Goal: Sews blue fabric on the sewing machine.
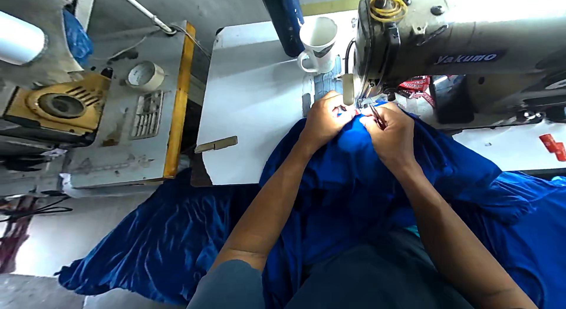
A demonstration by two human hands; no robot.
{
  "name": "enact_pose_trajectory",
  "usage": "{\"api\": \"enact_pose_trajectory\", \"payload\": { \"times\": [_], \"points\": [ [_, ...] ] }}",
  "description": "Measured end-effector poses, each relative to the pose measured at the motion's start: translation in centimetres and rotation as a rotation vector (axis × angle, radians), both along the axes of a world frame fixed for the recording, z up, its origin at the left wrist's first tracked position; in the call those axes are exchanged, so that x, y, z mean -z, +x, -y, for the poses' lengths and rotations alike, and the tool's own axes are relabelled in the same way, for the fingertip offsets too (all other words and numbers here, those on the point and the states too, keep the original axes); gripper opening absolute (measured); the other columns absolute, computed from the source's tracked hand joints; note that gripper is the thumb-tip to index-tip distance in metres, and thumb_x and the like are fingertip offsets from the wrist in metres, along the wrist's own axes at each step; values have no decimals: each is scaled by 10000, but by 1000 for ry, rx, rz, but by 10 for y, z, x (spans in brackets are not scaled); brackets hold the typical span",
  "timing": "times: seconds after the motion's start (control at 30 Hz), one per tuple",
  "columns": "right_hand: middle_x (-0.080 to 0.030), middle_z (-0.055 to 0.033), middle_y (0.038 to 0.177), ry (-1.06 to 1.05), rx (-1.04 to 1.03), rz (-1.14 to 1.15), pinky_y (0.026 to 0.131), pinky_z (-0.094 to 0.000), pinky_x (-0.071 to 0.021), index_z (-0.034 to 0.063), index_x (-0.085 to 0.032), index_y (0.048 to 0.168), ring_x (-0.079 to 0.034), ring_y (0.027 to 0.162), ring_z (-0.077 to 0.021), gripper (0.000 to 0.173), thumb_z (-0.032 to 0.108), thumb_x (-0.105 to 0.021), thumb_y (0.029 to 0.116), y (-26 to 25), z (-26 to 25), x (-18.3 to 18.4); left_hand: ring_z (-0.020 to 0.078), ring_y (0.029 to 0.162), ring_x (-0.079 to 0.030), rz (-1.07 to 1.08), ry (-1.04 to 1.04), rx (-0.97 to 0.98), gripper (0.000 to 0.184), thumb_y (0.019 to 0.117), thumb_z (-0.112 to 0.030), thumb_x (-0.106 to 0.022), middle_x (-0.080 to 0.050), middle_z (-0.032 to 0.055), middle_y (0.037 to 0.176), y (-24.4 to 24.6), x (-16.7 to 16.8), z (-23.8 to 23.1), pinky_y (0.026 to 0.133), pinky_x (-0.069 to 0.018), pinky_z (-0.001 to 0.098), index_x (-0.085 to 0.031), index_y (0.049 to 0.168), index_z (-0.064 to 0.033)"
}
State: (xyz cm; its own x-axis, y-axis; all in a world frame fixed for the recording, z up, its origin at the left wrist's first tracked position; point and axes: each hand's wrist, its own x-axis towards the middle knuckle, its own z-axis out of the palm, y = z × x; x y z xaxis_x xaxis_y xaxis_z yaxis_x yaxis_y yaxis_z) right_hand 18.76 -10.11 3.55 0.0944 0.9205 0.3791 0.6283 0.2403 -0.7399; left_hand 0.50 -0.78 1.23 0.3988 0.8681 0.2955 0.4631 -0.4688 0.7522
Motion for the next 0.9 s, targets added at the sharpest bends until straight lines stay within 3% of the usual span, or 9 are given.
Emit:
{"api": "enact_pose_trajectory", "payload": {
  "times": [0.13, 0.3, 0.47, 0.6, 0.9],
  "points": [
    [-684, -63, 969, -4, 37, -28, 733, -305, -553, 61, -768, 991, -652, 841, -138, 97, 125, -709, 950, -9, -12, 7, 41, 715, -539, 19, -9, 27, 95, 926, -230, -719, -663, -21, 994, -2, -2, -1, 646, -453, 232, -722, 924, -135],
    [-697, -51, 1008, -12, 33, -57, 764, -288, -565, 89, -779, 1032, -667, 887, -123, 111, 119, -714, 947, -11, -15, 11, 44, 779, -570, 47, -4, 40, 103, 918, -231, -728, -672, -11, 1035, -4, -1, -1, 688, -470, 231, -730, 927, -128],
    [-692, -45, 1006, -12, 38, -84, 745, -272, -567, 96, -776, 1032, -665, 866, -106, 105, 120, -727, 942, -14, -14, 12, 35, 761, -556, 73, 25, 49, 116, 914, -224, -732, -676, 1, 1043, -5, 2, -3, 666, -453, 212, -738, 941, -111],
    [-675, -67, 1034, -13, 33, -52, 721, -319, -566, 94, -750, 1086, -658, 856, -144, 135, 134, -709, 964, -15, -5, 10, 32, 766, -557, 87, 4, 43, 109, 916, -221, -733, -676, -4, 1051, -5, 1, -1, 666, -453, 210, -738, 937, -114],
    [-672, -81, 1040, -93, 72, -74, 721, -358, -554, 82, -724, 1015, -650, 856, -168, 79, 106, -680, 954, -18, -14, 7, 25, 704, -519, 119, -10, 49, 81, 908, -197, -747, -660, -20, 990, -4, 1, 1, 616, -426, 200, -738, 935, -121]
  ]
}}
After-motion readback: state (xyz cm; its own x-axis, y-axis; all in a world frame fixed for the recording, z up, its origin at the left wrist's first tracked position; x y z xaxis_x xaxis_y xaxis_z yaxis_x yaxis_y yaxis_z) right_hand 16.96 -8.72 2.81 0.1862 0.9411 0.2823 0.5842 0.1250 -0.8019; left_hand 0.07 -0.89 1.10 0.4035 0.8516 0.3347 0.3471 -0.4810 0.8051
